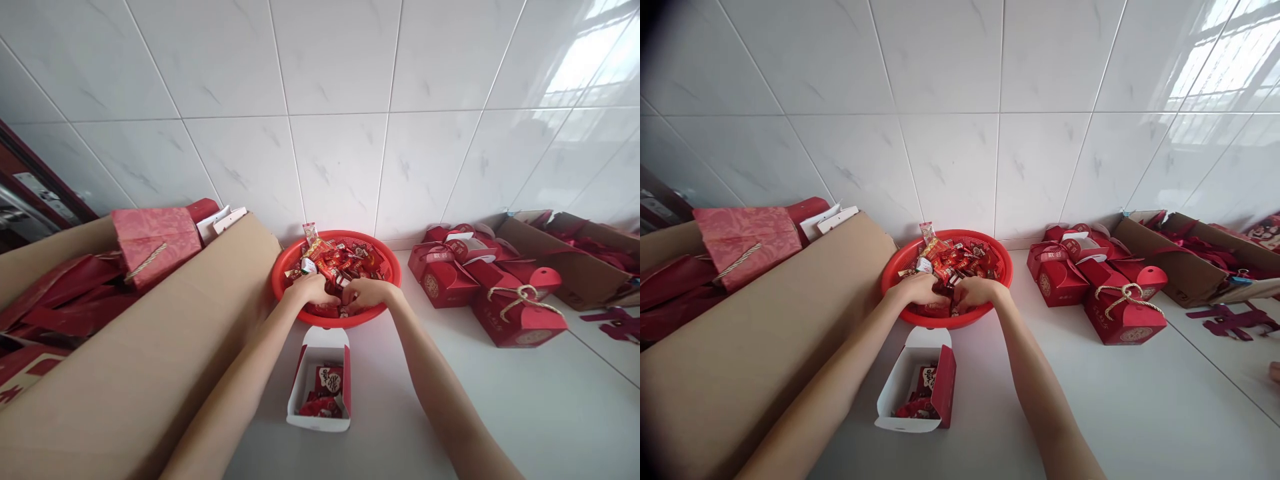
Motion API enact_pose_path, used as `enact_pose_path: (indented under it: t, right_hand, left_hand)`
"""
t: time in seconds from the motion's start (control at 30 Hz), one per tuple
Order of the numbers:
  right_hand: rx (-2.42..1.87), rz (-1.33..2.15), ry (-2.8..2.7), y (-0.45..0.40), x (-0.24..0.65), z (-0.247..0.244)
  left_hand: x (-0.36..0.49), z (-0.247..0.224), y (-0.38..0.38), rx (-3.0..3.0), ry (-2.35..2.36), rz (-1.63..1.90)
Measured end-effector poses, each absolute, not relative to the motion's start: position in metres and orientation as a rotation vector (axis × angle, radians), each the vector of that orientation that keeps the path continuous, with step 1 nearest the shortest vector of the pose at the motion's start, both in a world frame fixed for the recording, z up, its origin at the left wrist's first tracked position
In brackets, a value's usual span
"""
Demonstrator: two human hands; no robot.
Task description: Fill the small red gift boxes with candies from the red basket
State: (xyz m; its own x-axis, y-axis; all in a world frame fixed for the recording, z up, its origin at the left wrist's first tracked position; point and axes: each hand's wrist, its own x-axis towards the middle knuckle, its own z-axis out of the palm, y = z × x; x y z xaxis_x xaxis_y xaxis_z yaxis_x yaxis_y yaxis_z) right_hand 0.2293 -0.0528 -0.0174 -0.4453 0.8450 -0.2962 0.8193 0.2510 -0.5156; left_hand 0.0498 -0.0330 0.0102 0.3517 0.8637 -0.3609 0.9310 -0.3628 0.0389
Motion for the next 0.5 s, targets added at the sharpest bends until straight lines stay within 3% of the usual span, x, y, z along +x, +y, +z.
enact_pose_path:
  t: [0.27,0.5]
  right_hand:
    - [-1.77,0.557,-1.777,-0.051,0.234,-0.02]
    - [-1.816,0.626,-1.5,-0.049,0.24,-0.019]
  left_hand:
    - [0.054,0.005,-0.03,2.398,1.555,-0.428]
    - [0.06,0.005,-0.025,2.397,1.521,-0.522]
